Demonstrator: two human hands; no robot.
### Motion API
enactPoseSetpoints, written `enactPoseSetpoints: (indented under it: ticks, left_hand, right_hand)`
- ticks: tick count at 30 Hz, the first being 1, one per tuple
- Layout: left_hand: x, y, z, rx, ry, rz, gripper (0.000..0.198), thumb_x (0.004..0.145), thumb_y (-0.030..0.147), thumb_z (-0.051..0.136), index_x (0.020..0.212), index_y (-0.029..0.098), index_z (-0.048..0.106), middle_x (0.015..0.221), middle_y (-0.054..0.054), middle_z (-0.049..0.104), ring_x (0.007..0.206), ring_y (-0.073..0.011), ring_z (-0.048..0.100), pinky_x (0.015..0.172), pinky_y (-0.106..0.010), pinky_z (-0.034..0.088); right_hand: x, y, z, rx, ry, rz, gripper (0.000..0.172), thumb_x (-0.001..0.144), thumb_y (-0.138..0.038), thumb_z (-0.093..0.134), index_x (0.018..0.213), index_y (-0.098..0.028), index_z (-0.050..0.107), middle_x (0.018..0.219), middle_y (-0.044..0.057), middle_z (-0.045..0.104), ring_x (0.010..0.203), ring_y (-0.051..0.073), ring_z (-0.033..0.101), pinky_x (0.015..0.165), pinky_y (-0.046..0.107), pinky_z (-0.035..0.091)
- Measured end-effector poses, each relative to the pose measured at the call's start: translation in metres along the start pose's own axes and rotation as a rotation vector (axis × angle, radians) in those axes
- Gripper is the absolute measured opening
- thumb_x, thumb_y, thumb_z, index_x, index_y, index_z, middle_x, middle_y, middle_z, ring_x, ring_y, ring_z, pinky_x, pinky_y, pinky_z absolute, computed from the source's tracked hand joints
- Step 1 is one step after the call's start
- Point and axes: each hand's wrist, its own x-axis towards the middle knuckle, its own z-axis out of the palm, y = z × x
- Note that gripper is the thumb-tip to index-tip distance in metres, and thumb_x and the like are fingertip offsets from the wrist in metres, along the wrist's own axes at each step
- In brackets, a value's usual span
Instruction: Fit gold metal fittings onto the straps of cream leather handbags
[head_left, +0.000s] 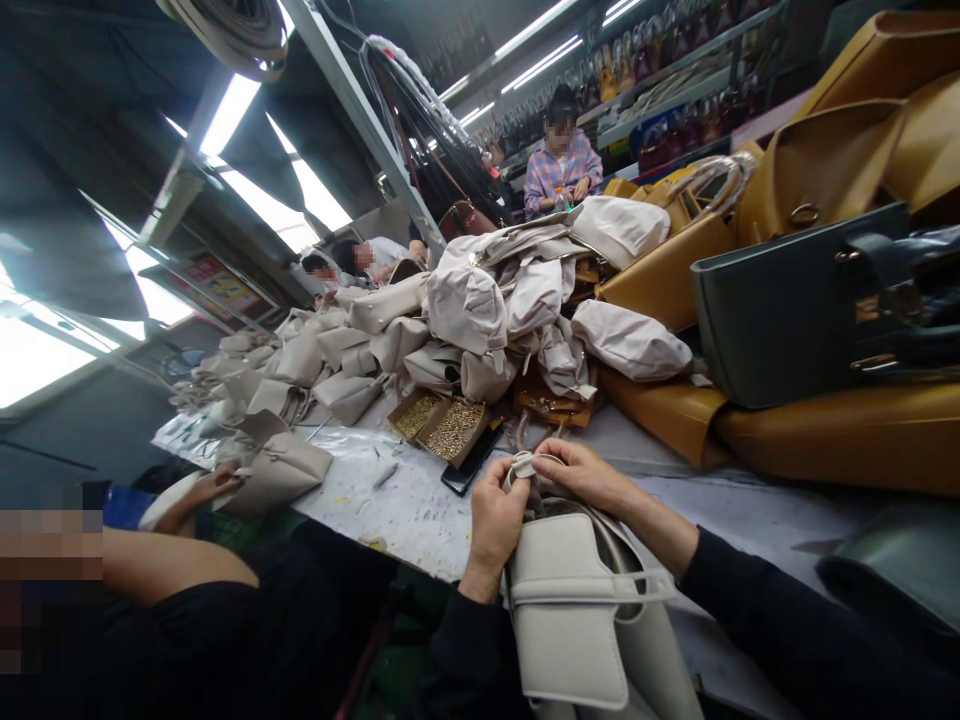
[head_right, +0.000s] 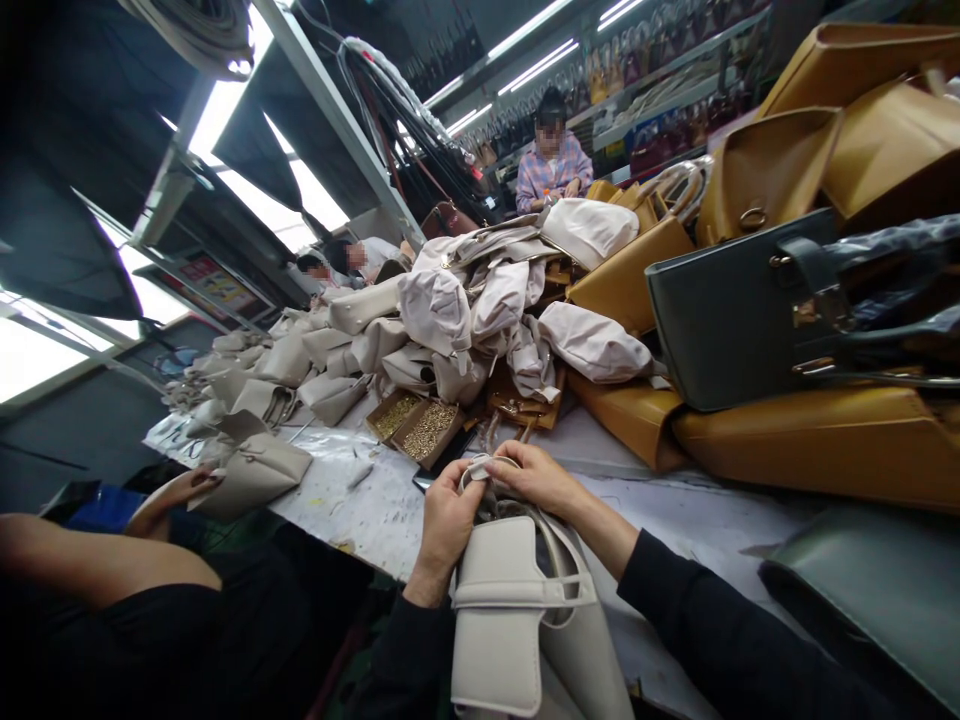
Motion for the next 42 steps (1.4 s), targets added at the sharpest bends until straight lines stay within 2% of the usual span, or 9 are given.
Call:
enactPoseSetpoints:
  ticks: [3,6,13,17,23,27,30,36,42]
  left_hand:
    - [0.002,-0.003,-0.006,-0.049,-0.068,-0.021,0.023,0.080,0.030,0.069,0.097,0.017,0.075,0.095,-0.005,0.077,0.088,-0.0196,0.069,0.081,-0.027,0.052]
    - [0.003,-0.005,-0.011,-0.065,-0.118,-0.063,0.023,0.078,0.031,0.072,0.094,0.016,0.076,0.093,-0.005,0.078,0.086,-0.0195,0.069,0.079,-0.026,0.052]
    - [0.003,-0.003,-0.008,-0.061,-0.101,-0.072,0.021,0.074,0.024,0.071,0.093,0.016,0.074,0.088,-0.002,0.076,0.078,-0.0166,0.065,0.074,-0.024,0.050]
    - [0.003,0.002,-0.010,-0.064,-0.117,-0.085,0.021,0.072,0.024,0.070,0.092,0.016,0.074,0.086,-0.002,0.075,0.076,-0.0161,0.064,0.072,-0.023,0.049]
    - [0.003,0.006,-0.014,-0.001,-0.101,-0.054,0.023,0.072,0.019,0.066,0.091,0.016,0.077,0.085,-0.002,0.077,0.075,-0.0170,0.066,0.073,-0.025,0.050]
    - [0.004,0.004,-0.011,0.021,-0.056,-0.041,0.025,0.071,0.018,0.065,0.093,0.017,0.077,0.086,-0.002,0.078,0.078,-0.0179,0.068,0.074,-0.025,0.051]
    - [0.005,0.003,-0.012,0.023,-0.030,-0.029,0.022,0.073,0.022,0.070,0.093,0.016,0.077,0.086,-0.003,0.078,0.079,-0.0185,0.069,0.074,-0.025,0.051]
    - [0.005,0.003,-0.015,0.004,-0.030,-0.041,0.022,0.072,0.020,0.069,0.091,0.016,0.078,0.086,-0.004,0.079,0.080,-0.0192,0.069,0.077,-0.027,0.052]
    - [0.004,0.006,-0.014,0.037,-0.030,-0.052,0.023,0.072,0.021,0.068,0.091,0.016,0.080,0.087,-0.004,0.079,0.083,-0.0210,0.071,0.081,-0.030,0.054]
  right_hand:
    - [0.002,0.001,0.000,-0.024,0.011,0.013,0.050,0.067,-0.062,0.083,0.078,-0.017,0.065,0.071,-0.003,0.057,0.069,0.013,0.045,0.062,0.024,0.035]
    - [0.006,0.005,0.001,-0.009,-0.003,0.065,0.053,0.065,-0.066,0.080,0.074,-0.016,0.063,0.063,-0.003,0.054,0.060,0.012,0.042,0.057,0.025,0.032]
    - [0.011,0.010,0.001,-0.027,0.025,0.044,0.055,0.063,-0.069,0.078,0.072,-0.017,0.060,0.063,-0.003,0.053,0.058,0.011,0.041,0.055,0.024,0.031]
    - [0.008,0.007,0.000,-0.070,0.017,0.006,0.052,0.071,-0.068,0.071,0.075,-0.017,0.060,0.064,-0.003,0.053,0.058,0.012,0.042,0.055,0.025,0.033]
    - [-0.004,-0.007,0.001,-0.259,0.055,-0.162,0.024,0.083,-0.041,0.072,0.094,-0.020,0.065,0.084,-0.001,0.064,0.078,0.017,0.056,0.072,0.027,0.041]
    - [-0.010,-0.020,0.002,-0.572,0.017,-0.336,0.037,0.080,-0.014,0.073,0.115,-0.023,0.064,0.106,0.002,0.069,0.096,0.021,0.063,0.085,0.029,0.045]
    - [-0.010,-0.025,0.004,-0.714,-0.049,-0.392,0.041,0.082,-0.004,0.066,0.117,-0.025,0.066,0.111,0.004,0.070,0.103,0.022,0.064,0.089,0.029,0.046]
    - [-0.009,-0.019,0.006,-0.821,-0.011,-0.461,0.020,0.098,-0.019,0.061,0.114,-0.023,0.071,0.106,0.008,0.073,0.097,0.023,0.068,0.084,0.029,0.048]
    - [-0.006,-0.017,0.005,-0.723,0.042,-0.423,0.018,0.099,-0.026,0.062,0.105,-0.025,0.078,0.098,0.005,0.079,0.090,0.023,0.073,0.077,0.028,0.049]
